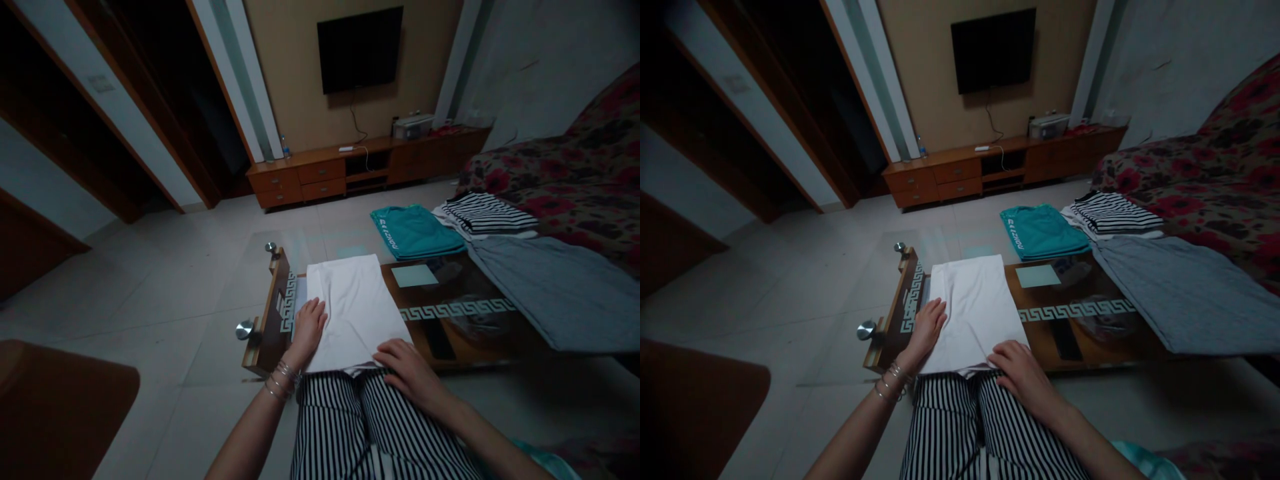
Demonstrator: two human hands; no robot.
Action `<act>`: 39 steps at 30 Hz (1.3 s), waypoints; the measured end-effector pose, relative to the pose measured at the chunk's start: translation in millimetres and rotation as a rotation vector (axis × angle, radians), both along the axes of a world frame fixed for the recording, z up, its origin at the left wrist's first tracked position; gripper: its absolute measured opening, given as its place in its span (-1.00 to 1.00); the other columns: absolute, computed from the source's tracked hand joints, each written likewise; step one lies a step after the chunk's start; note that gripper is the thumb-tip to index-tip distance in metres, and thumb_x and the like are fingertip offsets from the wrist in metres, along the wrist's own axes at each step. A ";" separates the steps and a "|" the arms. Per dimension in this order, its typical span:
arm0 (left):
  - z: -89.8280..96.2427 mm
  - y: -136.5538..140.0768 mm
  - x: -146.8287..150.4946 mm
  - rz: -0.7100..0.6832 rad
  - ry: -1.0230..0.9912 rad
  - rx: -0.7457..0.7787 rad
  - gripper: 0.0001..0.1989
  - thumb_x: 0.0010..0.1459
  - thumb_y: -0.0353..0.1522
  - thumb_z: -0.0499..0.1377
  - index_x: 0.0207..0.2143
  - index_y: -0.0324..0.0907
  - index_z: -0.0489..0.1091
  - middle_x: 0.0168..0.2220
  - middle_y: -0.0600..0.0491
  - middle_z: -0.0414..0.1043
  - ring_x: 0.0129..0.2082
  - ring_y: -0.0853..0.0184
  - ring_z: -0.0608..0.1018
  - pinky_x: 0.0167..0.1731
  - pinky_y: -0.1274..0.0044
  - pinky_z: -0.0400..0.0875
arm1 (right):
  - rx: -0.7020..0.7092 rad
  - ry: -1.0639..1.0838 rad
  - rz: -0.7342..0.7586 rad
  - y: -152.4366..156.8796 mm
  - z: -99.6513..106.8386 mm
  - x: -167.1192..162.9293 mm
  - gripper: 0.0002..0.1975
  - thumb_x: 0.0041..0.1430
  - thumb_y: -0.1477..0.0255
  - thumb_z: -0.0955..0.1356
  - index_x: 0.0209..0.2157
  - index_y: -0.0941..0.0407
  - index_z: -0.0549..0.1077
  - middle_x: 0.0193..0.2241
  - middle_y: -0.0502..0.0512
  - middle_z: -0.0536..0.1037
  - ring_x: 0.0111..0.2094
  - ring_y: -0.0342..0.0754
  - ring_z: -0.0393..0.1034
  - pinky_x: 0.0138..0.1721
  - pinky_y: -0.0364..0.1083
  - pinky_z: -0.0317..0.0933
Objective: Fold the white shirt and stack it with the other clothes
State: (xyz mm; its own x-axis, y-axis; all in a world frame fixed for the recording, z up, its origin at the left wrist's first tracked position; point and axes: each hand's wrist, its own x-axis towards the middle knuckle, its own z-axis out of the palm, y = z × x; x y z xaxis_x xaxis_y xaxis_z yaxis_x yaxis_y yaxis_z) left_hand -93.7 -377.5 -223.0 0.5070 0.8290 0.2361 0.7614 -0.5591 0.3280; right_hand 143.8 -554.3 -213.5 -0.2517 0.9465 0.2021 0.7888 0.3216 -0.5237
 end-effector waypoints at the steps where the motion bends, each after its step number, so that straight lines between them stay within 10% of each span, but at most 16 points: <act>1: -1.3 -0.5 -2.3 0.016 0.001 0.004 -0.67 0.29 -0.34 0.00 0.07 -0.15 0.33 0.16 -0.07 0.26 0.16 0.24 0.27 0.16 0.37 0.12 | 0.006 -0.015 -0.021 -2.3 -2.9 2.2 -0.75 0.17 0.50 0.31 -0.10 0.07 0.44 -0.14 0.16 0.44 -0.08 0.02 0.27 -0.04 0.02 0.16; 12: 10.8 20.5 -4.0 0.103 0.035 -0.083 -0.83 0.17 -0.46 0.08 -0.27 -0.14 0.48 -0.10 -0.02 0.43 -0.05 0.30 0.42 -0.05 0.49 0.27 | -0.170 -0.024 0.042 19.2 8.1 29.9 -0.79 0.23 0.39 0.27 -0.40 0.11 0.50 -0.37 0.07 0.48 -0.27 -0.08 0.33 -0.24 -0.13 0.13; 21: 25.4 160.1 23.8 0.405 0.129 -0.099 -0.74 0.24 -0.38 -0.02 -0.23 -0.33 0.41 -0.20 -0.20 0.48 -0.19 0.24 0.52 -0.26 0.53 0.32 | -0.217 -0.226 -0.601 224.4 36.2 83.5 -0.71 0.21 0.45 0.21 -0.16 0.13 0.52 -0.17 0.18 0.55 -0.11 -0.03 0.43 -0.15 -0.18 0.19; 26: 28.9 188.6 38.2 0.405 0.231 -0.100 -0.79 0.19 -0.38 0.03 -0.26 -0.28 0.43 -0.21 -0.19 0.50 -0.19 0.19 0.54 -0.30 0.52 0.33 | -0.279 -0.307 -0.682 291.7 27.0 87.4 -0.68 0.21 0.49 0.21 -0.13 0.21 0.53 -0.16 0.34 0.54 -0.11 0.09 0.45 -0.18 -0.10 0.27; 39: 31.9 186.7 40.0 0.217 0.405 -0.040 -0.76 0.21 -0.45 -0.03 -0.18 -0.24 0.41 -0.18 -0.15 0.45 -0.13 0.22 0.51 -0.17 0.50 0.35 | -0.260 -0.498 -0.495 311.1 34.1 76.1 -0.71 0.13 0.66 0.27 -0.15 0.33 0.54 -0.15 0.50 0.51 -0.07 0.17 0.44 -0.04 0.02 0.27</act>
State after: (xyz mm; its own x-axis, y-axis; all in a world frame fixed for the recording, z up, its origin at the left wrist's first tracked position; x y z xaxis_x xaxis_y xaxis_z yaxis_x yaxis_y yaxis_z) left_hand -53.7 -190.8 -191.1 0.3658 0.9305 0.0202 0.9307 -0.3658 -0.0016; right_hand 219.8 -243.2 -179.4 0.2131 0.9745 -0.0700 0.9728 -0.2182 -0.0773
